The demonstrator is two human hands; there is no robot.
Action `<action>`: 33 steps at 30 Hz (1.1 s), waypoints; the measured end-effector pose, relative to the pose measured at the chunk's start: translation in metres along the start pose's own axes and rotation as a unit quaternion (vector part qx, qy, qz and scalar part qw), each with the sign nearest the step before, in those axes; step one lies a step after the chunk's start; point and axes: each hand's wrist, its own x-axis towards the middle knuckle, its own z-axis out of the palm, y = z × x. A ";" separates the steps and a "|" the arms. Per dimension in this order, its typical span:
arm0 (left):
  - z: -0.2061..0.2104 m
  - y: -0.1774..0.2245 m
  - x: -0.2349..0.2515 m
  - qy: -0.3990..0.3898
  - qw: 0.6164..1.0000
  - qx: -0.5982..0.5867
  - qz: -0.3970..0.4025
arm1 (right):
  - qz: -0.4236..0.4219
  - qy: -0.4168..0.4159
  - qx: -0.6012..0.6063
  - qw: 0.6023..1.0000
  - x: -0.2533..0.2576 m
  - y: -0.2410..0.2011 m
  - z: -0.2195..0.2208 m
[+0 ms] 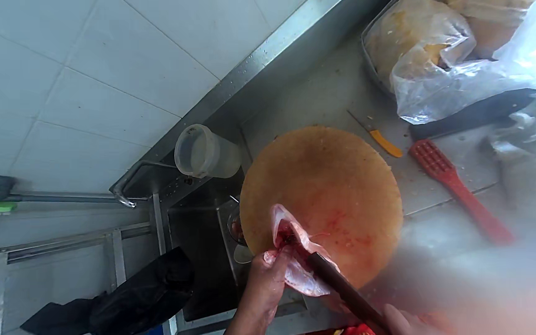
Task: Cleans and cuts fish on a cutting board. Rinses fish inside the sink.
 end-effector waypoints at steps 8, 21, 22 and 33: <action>-0.006 -0.010 0.014 -0.051 0.990 0.102 0.084 | 0.028 0.007 -0.005 1.000 0.006 -0.024 0.005; -0.013 -0.021 0.023 -0.073 0.973 0.166 0.145 | 0.078 0.155 -0.031 0.984 0.033 -0.073 0.033; -0.013 -0.021 0.023 -0.074 0.972 0.168 0.147 | 0.085 0.163 -0.040 0.982 0.036 -0.077 0.035; -0.020 -0.019 0.033 -0.113 0.951 0.211 0.193 | 0.142 0.139 -0.059 0.978 0.056 -0.108 0.028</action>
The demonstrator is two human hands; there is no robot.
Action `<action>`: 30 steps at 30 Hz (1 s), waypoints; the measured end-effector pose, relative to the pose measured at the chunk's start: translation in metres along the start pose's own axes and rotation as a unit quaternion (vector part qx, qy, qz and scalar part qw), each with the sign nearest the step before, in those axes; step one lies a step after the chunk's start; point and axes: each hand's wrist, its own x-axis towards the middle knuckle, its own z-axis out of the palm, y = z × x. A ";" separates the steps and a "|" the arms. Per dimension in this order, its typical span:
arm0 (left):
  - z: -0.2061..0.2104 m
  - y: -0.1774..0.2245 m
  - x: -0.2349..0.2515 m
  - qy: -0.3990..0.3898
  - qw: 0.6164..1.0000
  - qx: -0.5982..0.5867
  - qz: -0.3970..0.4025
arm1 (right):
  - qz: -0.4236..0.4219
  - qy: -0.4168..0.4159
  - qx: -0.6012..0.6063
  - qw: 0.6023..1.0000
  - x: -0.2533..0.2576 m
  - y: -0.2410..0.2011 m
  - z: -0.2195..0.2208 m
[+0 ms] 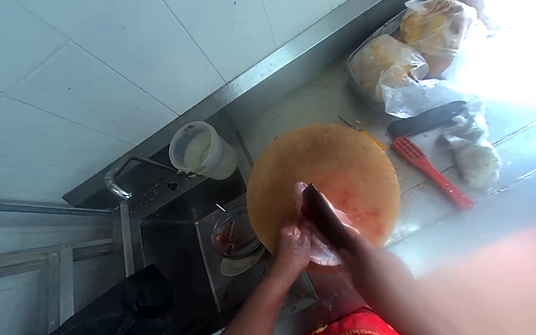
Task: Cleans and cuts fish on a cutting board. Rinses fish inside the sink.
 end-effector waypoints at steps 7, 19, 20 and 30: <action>-0.005 -0.002 0.005 -0.034 0.999 0.006 0.039 | 0.044 -0.040 -0.011 0.998 -0.019 -0.007 -0.006; -0.017 0.011 0.013 -0.064 0.994 0.086 0.026 | 0.080 -0.141 -0.045 0.986 -0.028 -0.014 -0.031; -0.019 0.012 0.014 -0.073 0.993 0.088 0.026 | 0.077 -0.153 -0.057 0.984 -0.032 -0.014 -0.037; -0.038 0.000 0.029 -0.164 0.980 0.092 0.069 | 0.008 -0.244 -0.181 0.953 -0.002 -0.030 -0.088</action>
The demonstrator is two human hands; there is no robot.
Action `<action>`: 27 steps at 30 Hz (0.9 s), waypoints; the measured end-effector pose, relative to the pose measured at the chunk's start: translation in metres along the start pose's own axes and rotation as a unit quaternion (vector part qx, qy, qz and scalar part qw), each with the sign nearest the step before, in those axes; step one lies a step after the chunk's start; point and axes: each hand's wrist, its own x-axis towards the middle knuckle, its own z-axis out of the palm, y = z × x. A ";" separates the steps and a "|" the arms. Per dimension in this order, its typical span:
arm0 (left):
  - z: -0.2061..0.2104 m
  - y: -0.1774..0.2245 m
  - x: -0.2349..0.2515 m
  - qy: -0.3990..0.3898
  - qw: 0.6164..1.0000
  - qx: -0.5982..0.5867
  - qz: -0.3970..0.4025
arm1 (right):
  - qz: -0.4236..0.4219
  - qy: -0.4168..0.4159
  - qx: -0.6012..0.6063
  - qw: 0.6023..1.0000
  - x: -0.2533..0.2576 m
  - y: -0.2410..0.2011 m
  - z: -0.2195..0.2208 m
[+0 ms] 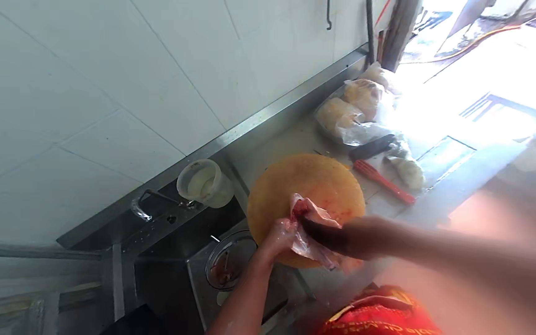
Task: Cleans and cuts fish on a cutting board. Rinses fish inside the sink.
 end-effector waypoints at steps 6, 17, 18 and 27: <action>-0.008 -0.009 -0.005 0.020 0.999 0.014 0.037 | -0.025 0.033 -0.119 0.992 -0.017 0.002 -0.023; -0.001 -0.004 -0.041 0.266 0.924 0.273 0.030 | 0.051 0.137 0.189 0.971 -0.024 0.102 0.030; -0.008 0.002 -0.036 0.220 0.936 0.275 0.017 | 0.049 0.111 0.231 0.965 -0.014 0.114 0.044; 0.031 0.074 0.001 0.293 0.914 0.267 -0.085 | 0.018 0.095 0.607 0.789 0.005 0.163 0.059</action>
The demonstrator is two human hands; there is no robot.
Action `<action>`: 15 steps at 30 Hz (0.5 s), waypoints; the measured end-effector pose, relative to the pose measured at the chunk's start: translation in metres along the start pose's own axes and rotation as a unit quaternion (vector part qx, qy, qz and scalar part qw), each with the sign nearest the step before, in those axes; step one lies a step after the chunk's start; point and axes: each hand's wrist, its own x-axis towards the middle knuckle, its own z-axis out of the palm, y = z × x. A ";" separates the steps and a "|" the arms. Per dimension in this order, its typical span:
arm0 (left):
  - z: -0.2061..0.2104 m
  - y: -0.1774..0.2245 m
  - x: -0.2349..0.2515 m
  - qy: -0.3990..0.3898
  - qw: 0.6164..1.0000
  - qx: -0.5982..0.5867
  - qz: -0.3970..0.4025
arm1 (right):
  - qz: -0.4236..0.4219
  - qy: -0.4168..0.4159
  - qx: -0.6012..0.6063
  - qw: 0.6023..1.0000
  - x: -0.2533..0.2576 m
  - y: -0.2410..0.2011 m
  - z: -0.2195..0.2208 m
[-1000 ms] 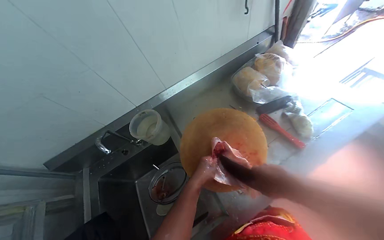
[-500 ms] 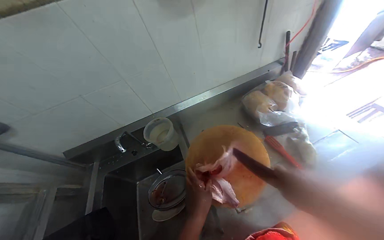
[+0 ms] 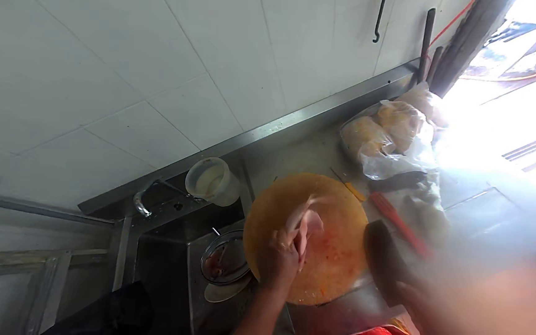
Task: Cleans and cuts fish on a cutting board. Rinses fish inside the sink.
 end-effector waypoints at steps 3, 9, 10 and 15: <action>0.007 0.044 -0.015 -0.062 0.996 0.058 -0.004 | -0.046 0.026 0.032 0.998 0.022 0.007 -0.016; -0.001 0.100 -0.001 -0.230 0.969 0.089 -0.024 | -0.094 0.004 -0.059 0.994 0.042 -0.042 -0.012; -0.002 0.102 0.005 -0.238 0.967 0.090 -0.025 | -0.098 -0.002 -0.086 0.991 0.048 -0.048 -0.006; -0.004 0.098 0.023 -0.267 0.960 0.087 -0.020 | -0.088 -0.033 -0.136 0.986 0.078 -0.062 0.026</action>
